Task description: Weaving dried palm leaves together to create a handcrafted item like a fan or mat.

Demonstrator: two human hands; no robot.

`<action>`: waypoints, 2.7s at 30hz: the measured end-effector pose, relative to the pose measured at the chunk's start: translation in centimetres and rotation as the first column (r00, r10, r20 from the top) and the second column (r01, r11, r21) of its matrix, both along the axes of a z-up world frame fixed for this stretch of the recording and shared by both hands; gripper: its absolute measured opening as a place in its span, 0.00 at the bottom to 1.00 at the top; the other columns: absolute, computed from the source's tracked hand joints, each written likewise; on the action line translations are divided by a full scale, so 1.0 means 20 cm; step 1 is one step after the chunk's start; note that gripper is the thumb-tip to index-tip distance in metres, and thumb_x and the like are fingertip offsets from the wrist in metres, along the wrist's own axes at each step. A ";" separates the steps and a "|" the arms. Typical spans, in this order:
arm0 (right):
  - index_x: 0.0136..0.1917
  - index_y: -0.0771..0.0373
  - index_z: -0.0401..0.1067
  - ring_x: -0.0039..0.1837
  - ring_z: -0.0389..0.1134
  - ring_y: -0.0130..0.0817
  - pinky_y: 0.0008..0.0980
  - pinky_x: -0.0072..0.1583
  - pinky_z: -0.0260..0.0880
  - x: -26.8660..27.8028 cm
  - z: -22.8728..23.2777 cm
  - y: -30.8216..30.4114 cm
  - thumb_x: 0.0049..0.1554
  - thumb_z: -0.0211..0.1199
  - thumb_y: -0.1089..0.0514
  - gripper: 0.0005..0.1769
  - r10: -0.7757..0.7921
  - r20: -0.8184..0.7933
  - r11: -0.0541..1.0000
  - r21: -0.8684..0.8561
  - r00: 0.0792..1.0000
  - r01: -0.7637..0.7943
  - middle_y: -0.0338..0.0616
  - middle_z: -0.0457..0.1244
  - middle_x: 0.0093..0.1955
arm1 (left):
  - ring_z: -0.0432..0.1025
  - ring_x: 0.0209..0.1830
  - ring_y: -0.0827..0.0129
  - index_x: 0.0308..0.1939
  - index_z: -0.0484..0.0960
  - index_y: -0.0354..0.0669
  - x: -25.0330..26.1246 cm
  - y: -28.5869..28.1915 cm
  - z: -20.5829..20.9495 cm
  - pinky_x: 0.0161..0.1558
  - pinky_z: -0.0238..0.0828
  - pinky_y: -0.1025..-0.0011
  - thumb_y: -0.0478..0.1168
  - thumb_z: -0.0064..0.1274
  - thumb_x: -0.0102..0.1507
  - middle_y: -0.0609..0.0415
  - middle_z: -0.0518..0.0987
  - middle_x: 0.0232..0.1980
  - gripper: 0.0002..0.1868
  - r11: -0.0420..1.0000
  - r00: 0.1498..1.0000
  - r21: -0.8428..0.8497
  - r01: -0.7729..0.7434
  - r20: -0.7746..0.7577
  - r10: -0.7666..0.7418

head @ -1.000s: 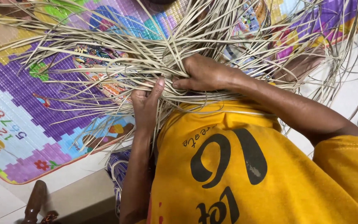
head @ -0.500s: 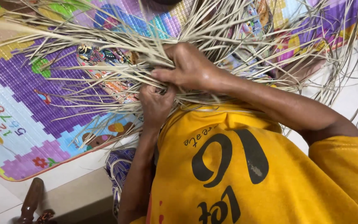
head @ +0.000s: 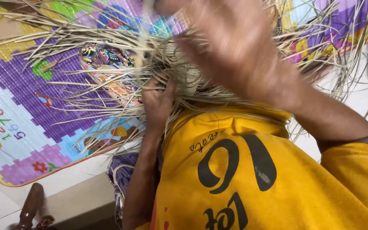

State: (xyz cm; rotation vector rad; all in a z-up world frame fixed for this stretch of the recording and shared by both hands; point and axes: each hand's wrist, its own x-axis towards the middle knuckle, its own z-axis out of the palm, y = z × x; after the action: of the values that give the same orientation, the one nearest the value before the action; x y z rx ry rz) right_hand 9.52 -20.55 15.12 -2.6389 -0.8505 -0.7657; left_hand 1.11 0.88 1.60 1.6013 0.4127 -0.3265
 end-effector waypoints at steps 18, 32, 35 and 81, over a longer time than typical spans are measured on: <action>0.55 0.59 0.71 0.52 0.71 0.50 0.42 0.48 0.72 -0.26 -0.66 0.10 0.65 0.58 0.55 0.08 0.057 -0.337 0.997 -0.026 0.940 -0.069 0.47 0.62 0.51 | 0.71 0.27 0.63 0.50 0.70 0.37 0.14 -0.07 -0.25 0.29 0.71 0.69 0.28 0.61 0.64 0.48 0.77 0.34 0.16 0.879 0.572 0.403 -0.256 0.796 -0.198; 0.53 0.62 0.61 0.44 0.74 0.62 0.62 0.47 0.72 -0.39 -0.68 0.00 0.66 0.52 0.47 0.15 0.019 -0.914 0.991 -0.036 0.406 -0.126 0.60 0.66 0.38 | 0.73 0.38 0.67 0.52 0.78 0.44 0.57 0.43 -0.15 0.39 0.72 0.66 0.50 0.56 0.70 0.46 0.79 0.44 0.15 0.888 0.843 0.282 -0.363 0.504 0.185; 0.47 0.64 0.63 0.22 0.56 0.36 0.34 0.25 0.62 -0.31 -0.62 0.02 0.68 0.54 0.54 0.11 0.059 -0.935 0.986 0.000 0.349 -0.166 0.42 0.60 0.25 | 0.68 0.14 0.78 0.55 0.83 0.36 0.68 0.90 -0.06 0.10 0.57 0.84 0.41 0.71 0.62 0.58 0.75 0.26 0.21 0.788 0.745 -0.141 -0.599 0.262 0.614; 0.51 0.58 0.76 0.46 0.70 0.44 0.40 0.46 0.67 -0.11 -0.53 0.32 0.61 0.67 0.55 0.07 0.395 -0.528 0.917 0.271 0.752 -0.292 0.45 0.65 0.41 | 0.75 0.40 0.75 0.35 0.79 0.41 -0.06 -0.08 -0.34 0.42 0.76 0.75 0.26 0.63 0.59 0.49 0.84 0.37 0.09 0.833 0.850 -0.364 -0.417 0.166 0.499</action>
State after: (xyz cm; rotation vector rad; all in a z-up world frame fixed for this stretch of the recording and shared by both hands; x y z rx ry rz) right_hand 7.34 -14.23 4.56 -2.2441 -0.9865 0.0689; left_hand -0.05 -0.73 -5.10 1.1602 0.5065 0.1829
